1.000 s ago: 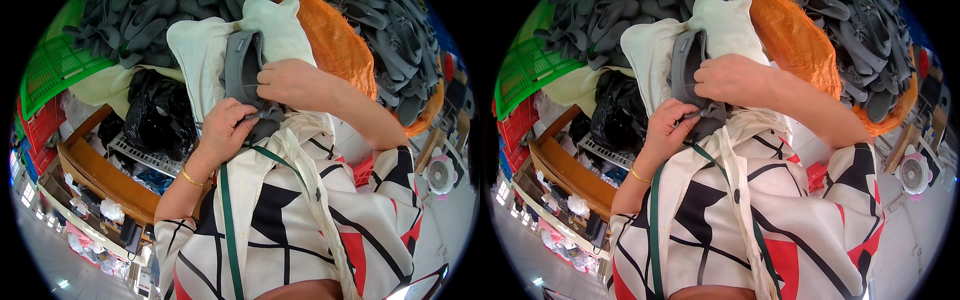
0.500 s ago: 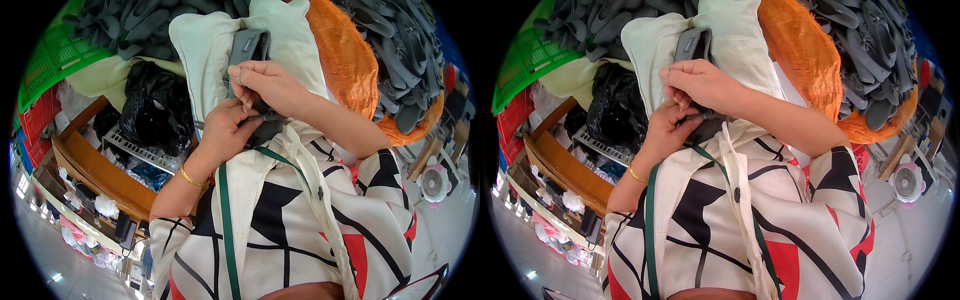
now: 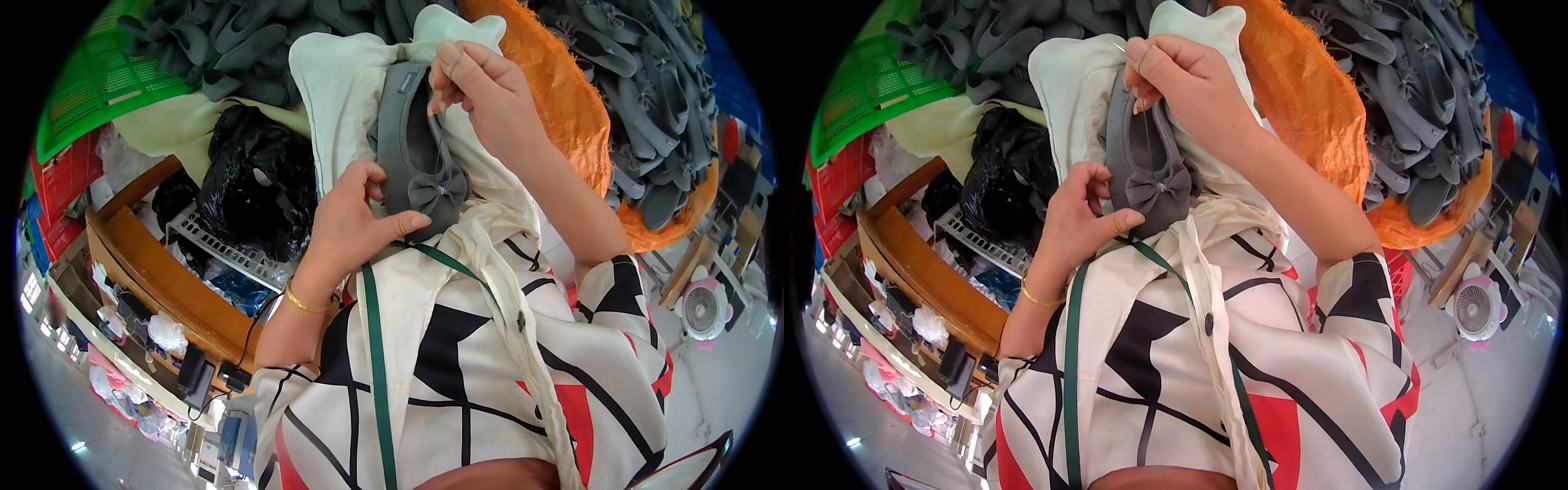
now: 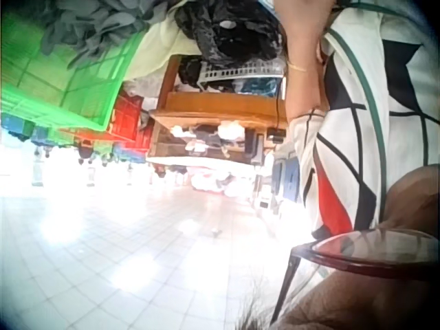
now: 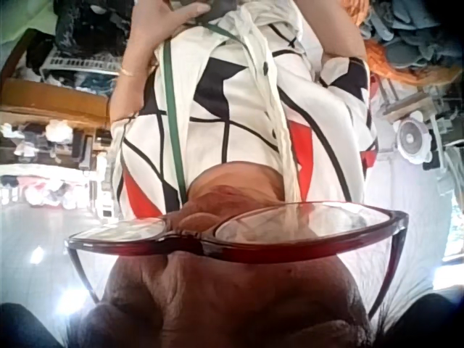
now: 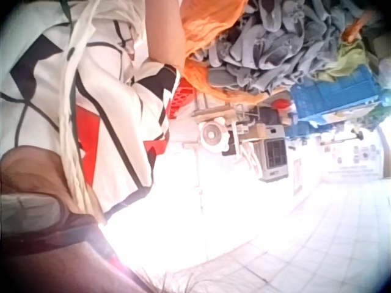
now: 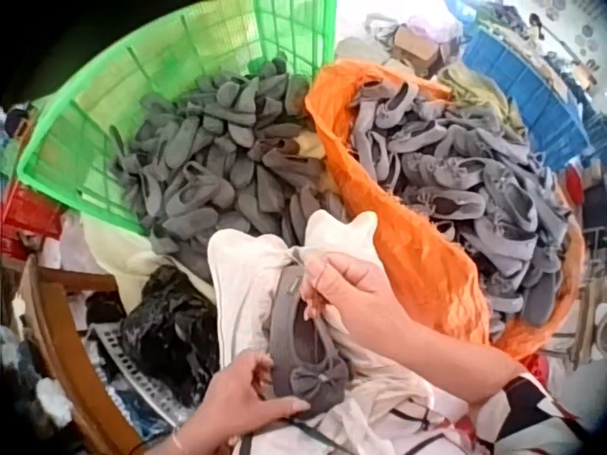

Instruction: The person sews a decorative bow onto the vamp of a grey slipper using a needle and thread. They repeatedly pull the thread through the fabric to secure the bow, then tie off the thread and trim the excess with scissors. The person handles multiple slippers from a nearby pile during the process.

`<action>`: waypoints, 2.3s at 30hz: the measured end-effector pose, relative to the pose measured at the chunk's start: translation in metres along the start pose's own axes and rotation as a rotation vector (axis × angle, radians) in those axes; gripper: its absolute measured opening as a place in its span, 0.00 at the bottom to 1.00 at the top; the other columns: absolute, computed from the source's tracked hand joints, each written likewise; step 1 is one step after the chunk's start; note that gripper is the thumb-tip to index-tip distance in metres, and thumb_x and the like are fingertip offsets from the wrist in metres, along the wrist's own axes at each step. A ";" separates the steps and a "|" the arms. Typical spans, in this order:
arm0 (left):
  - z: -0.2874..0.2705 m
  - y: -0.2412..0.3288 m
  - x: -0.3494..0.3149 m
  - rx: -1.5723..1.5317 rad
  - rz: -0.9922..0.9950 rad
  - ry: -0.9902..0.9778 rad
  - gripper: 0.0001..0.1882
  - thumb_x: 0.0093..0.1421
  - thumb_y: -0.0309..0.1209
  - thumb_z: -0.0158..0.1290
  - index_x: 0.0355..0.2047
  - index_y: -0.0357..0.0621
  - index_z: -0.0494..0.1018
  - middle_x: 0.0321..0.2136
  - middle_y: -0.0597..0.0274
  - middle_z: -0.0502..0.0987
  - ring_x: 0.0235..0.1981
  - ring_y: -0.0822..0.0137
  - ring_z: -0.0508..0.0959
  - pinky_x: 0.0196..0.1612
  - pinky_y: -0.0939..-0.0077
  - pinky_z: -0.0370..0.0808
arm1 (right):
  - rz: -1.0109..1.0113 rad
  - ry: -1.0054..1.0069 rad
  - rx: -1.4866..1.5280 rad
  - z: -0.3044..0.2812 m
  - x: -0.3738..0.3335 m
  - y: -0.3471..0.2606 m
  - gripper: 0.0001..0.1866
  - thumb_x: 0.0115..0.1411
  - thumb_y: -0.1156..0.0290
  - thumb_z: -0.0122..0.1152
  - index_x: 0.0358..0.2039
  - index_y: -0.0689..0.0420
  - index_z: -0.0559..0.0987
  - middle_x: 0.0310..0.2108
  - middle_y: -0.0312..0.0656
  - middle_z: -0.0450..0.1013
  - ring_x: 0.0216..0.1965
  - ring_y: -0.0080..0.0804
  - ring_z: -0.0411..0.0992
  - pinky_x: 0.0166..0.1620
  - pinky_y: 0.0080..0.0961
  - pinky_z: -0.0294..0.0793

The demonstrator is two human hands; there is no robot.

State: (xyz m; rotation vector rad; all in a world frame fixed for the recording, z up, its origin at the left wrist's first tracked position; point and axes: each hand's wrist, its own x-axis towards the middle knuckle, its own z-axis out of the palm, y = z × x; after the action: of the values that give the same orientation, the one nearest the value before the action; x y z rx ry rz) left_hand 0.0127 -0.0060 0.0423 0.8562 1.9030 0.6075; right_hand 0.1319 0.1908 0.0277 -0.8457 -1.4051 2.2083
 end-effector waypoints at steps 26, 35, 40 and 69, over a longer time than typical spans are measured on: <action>-0.135 0.016 0.024 -0.054 0.329 0.216 0.14 0.60 0.28 0.56 0.45 0.39 0.73 0.30 0.60 0.77 0.30 0.73 0.74 0.38 0.76 0.73 | -0.937 -0.045 -1.025 -0.007 -0.069 -0.075 0.07 0.47 0.79 0.70 0.26 0.58 0.79 0.20 0.37 0.63 0.19 0.32 0.63 0.22 0.28 0.60; -0.128 0.019 0.100 0.317 0.432 -0.268 0.15 0.62 0.34 0.57 0.44 0.37 0.78 0.37 0.52 0.82 0.40 0.59 0.80 0.45 0.71 0.75 | -0.372 -0.045 -0.877 -0.039 -0.060 -0.037 0.05 0.54 0.76 0.66 0.23 0.60 0.79 0.20 0.41 0.69 0.22 0.35 0.70 0.27 0.27 0.68; -0.088 -0.018 0.112 0.164 0.553 0.493 0.13 0.62 0.35 0.55 0.40 0.38 0.78 0.33 0.52 0.79 0.37 0.54 0.78 0.41 0.65 0.74 | -0.229 -0.122 -1.279 -0.065 -0.046 -0.015 0.08 0.61 0.71 0.61 0.30 0.62 0.80 0.24 0.45 0.72 0.27 0.40 0.71 0.32 0.31 0.69; -0.038 -0.035 0.064 -0.075 0.342 0.556 0.10 0.51 0.25 0.64 0.34 0.44 0.75 0.28 0.59 0.76 0.30 0.55 0.76 0.32 0.63 0.72 | -0.608 -0.253 -1.039 0.046 0.047 0.043 0.15 0.49 0.74 0.71 0.38 0.56 0.79 0.27 0.40 0.66 0.30 0.41 0.69 0.32 0.36 0.71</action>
State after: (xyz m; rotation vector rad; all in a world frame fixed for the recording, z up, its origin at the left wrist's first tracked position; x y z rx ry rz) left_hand -0.0526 0.0193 -0.0012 1.0497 2.2165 1.2187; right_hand 0.0662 0.1704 -0.0096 -0.2963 -2.5537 1.0738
